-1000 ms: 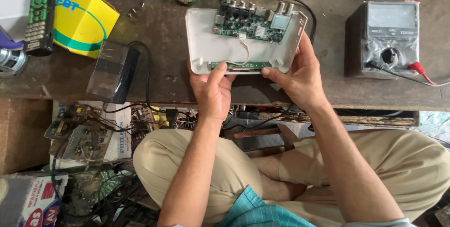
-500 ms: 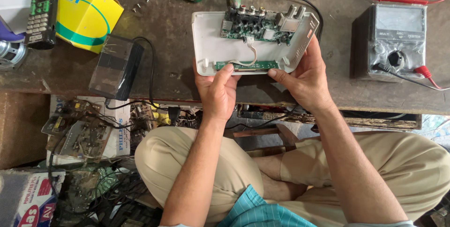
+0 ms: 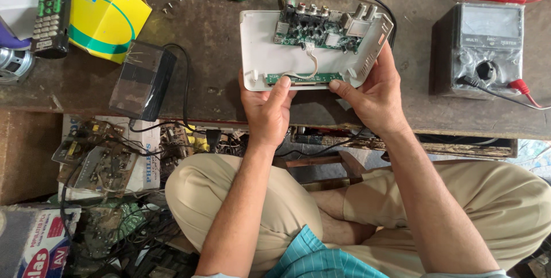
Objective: The person tests a circuit board with a multimeter, then disassembles a white digital set-top box to remove a ribbon cable. They reassemble the device by placing the circuit board and a display module back into the casing.
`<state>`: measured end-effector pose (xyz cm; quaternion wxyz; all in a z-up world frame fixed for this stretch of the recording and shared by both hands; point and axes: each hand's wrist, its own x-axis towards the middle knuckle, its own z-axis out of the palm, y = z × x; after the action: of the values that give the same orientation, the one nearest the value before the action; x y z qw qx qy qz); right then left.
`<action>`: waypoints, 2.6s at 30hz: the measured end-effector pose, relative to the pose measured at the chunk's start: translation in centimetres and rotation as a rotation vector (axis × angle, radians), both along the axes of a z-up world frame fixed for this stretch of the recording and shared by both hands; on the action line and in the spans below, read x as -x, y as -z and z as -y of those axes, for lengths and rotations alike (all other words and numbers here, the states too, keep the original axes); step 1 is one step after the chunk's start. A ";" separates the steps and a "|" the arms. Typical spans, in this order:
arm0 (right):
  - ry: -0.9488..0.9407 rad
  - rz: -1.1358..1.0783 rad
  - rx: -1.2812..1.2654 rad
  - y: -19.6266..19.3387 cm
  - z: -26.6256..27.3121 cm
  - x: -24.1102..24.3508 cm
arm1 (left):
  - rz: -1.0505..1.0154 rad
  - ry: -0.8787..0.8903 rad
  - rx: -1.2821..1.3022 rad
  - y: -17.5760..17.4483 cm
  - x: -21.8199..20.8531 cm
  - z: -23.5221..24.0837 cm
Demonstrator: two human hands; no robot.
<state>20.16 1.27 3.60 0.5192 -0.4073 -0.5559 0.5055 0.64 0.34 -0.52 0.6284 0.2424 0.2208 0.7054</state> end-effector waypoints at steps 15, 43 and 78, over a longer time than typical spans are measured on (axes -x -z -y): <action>-0.023 0.037 -0.002 -0.2 -0.2 -0.1 | -0.237 -0.179 -0.048 0.5 -0.9 0.0; -0.011 0.003 0.075 -0.4 -0.5 0.0 | -0.217 -0.167 0.009 0.5 -0.9 -0.3; -0.035 -0.486 0.185 2.2 -1.0 -2.4 | -0.594 -0.116 -0.131 -5.7 1.3 1.9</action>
<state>22.57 2.29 1.36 0.5893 -0.3099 -0.3734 0.6460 -0.68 -1.59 5.21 0.4783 0.4649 0.3624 0.6510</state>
